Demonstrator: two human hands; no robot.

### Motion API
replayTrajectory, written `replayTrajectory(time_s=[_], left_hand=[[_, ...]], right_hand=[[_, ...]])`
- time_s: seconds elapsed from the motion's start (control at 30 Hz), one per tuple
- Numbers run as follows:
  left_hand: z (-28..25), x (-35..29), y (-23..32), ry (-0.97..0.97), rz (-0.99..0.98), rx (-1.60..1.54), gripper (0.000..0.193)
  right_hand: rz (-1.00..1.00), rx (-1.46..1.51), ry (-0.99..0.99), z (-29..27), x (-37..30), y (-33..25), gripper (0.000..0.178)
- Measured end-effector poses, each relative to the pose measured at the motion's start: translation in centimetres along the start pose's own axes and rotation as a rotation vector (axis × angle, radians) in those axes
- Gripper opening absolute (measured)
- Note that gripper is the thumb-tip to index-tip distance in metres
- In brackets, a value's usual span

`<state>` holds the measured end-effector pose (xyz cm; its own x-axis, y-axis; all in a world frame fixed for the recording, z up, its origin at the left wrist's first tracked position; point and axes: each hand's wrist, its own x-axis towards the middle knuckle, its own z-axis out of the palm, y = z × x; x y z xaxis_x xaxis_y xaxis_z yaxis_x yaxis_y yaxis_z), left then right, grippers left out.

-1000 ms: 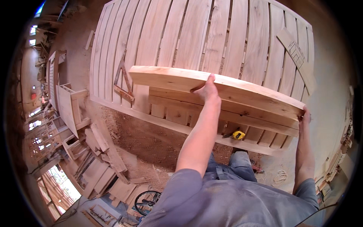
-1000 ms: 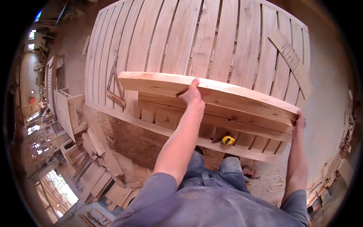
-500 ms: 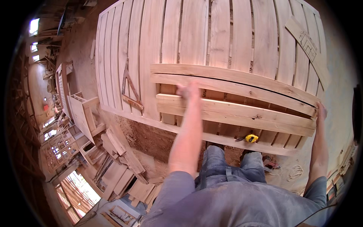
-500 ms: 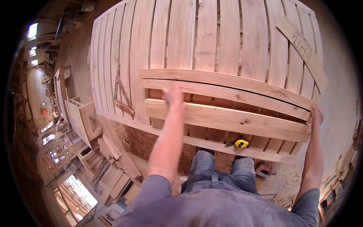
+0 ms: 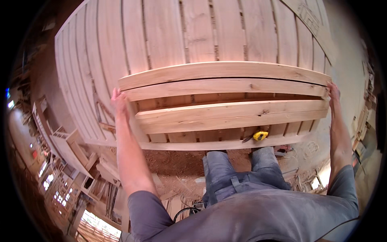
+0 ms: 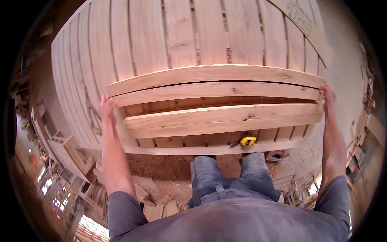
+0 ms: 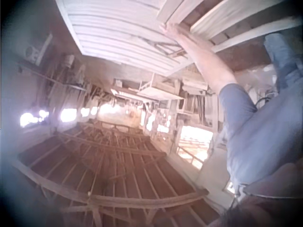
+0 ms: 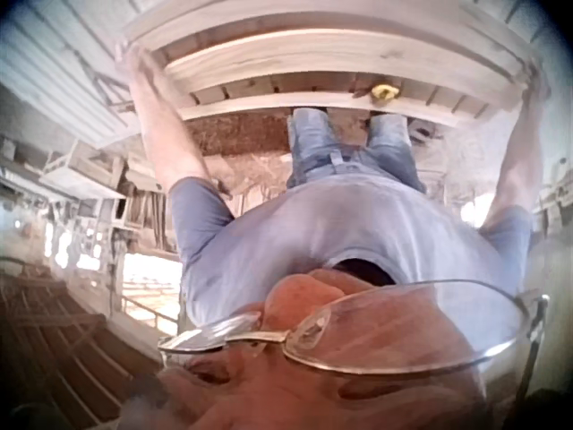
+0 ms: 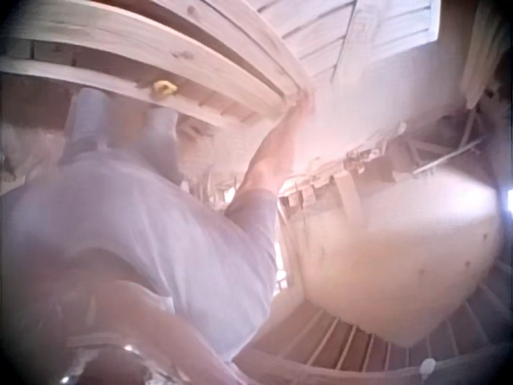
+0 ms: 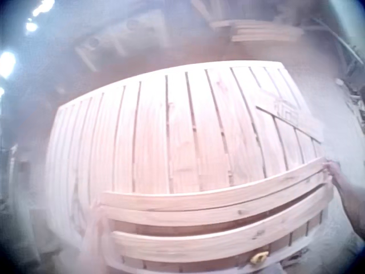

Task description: The person positions and aligns curved wooden slats onto a slatted wooden frame, repeatedly lifting and placing each piece. They use a red pencil to mark alignment points on the slats and frame while adjusting fit. The workspace contains scattered wood pieces and tools.

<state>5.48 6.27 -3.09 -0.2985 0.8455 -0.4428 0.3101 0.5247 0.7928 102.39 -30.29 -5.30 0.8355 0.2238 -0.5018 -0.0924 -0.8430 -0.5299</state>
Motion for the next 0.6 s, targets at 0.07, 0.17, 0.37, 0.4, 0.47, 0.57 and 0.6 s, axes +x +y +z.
replayTrajectory(time_s=[0.07, 0.17, 0.37, 0.4, 0.47, 0.57, 0.6], left_hand=[[3.0, -0.4, 2.0, 0.019, -0.047, -0.007, 0.076], [1.8, 0.0, 1.5, -0.05, -0.078, -0.032, 0.075], [1.7, -1.9, 0.5, -0.007, -0.093, 0.21, 0.078], [1.1, -1.9, 0.5, 0.044, -0.127, 0.158, 0.082], [0.6, -1.7, 0.9, 0.134, -0.205, 0.048, 0.09], [0.7, -3.2, 1.9, 0.121, -0.187, 0.123, 0.095], [0.4, -3.6, 1.6, 0.111, -0.176, 0.186, 0.095]], right_hand=[[0.002, 0.026, -0.01, -1.4, -1.2, 0.5, 0.051], [-0.031, 0.021, -0.03, -0.7, -2.1, -0.1, 0.047], [-0.136, -0.089, -0.059, -1.1, -3.3, 0.6, 0.042], [-0.159, -0.146, -0.058, -1.2, -3.4, 1.0, 0.042], [-0.171, -0.061, -0.024, -1.3, -3.3, 1.7, 0.046], [-0.122, -0.075, 0.008, 0.7, -6.6, -1.3, 0.052], [-0.091, -0.105, 0.02, 1.3, -8.3, -2.6, 0.054]])
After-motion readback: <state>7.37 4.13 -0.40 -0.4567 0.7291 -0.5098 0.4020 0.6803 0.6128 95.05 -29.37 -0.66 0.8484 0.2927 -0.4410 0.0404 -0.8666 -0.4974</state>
